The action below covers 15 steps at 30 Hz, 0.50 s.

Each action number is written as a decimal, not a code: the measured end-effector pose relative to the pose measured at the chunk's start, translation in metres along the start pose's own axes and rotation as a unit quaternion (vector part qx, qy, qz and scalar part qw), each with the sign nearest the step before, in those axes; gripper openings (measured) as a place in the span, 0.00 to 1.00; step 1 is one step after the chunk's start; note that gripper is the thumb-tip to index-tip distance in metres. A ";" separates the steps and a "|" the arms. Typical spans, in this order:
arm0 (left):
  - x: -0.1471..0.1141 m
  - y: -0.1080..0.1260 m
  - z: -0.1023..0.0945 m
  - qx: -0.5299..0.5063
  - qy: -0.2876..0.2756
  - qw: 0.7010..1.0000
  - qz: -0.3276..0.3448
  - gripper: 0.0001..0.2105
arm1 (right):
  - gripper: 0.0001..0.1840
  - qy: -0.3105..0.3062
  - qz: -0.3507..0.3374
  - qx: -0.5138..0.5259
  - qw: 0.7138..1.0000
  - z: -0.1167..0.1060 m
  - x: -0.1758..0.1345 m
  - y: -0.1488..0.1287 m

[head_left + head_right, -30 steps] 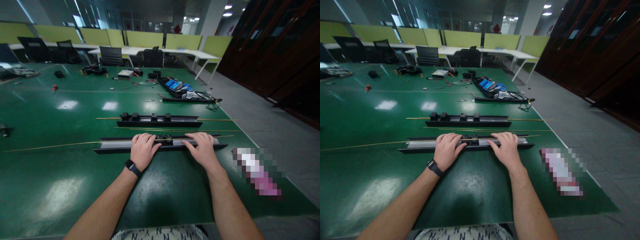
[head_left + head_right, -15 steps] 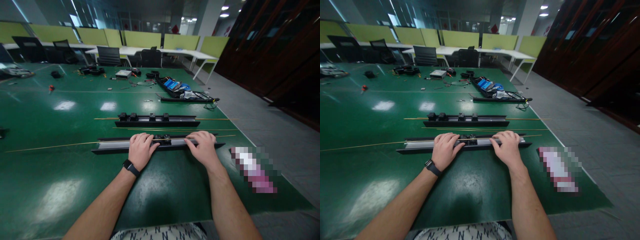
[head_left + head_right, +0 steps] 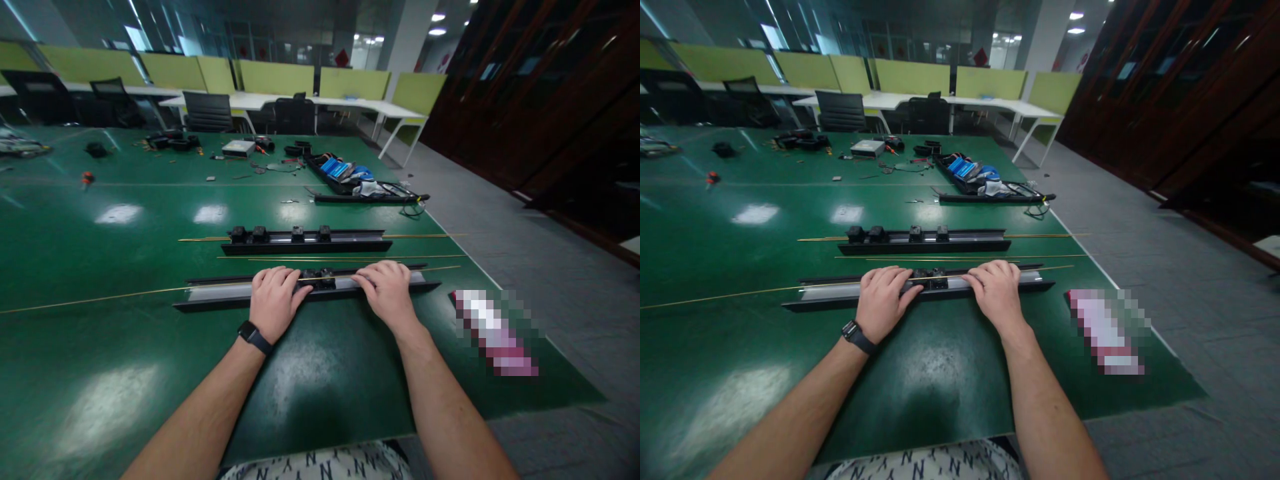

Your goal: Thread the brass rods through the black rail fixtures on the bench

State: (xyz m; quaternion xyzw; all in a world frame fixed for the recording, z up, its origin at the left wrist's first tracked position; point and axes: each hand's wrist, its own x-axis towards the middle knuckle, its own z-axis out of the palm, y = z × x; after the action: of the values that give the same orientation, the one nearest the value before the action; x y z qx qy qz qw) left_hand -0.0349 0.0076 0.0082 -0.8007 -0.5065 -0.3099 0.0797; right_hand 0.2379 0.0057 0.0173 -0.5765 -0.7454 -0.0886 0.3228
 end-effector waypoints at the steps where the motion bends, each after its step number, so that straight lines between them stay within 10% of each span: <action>1: 0.000 0.000 0.000 0.000 0.001 1.000 0.001 0.16 | 0.16 0.000 0.001 -0.002 1.000 -0.001 0.000 0.001; 15: 0.000 0.000 0.001 -0.006 0.007 1.000 0.002 0.15 | 0.14 -0.012 0.008 0.000 1.000 0.003 0.000 0.002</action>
State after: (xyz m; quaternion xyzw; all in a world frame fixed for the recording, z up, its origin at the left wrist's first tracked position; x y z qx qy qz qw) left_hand -0.0346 0.0077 0.0074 -0.7999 -0.5023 -0.3185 0.0797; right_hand 0.2382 0.0080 0.0146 -0.5833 -0.7446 -0.0792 0.3147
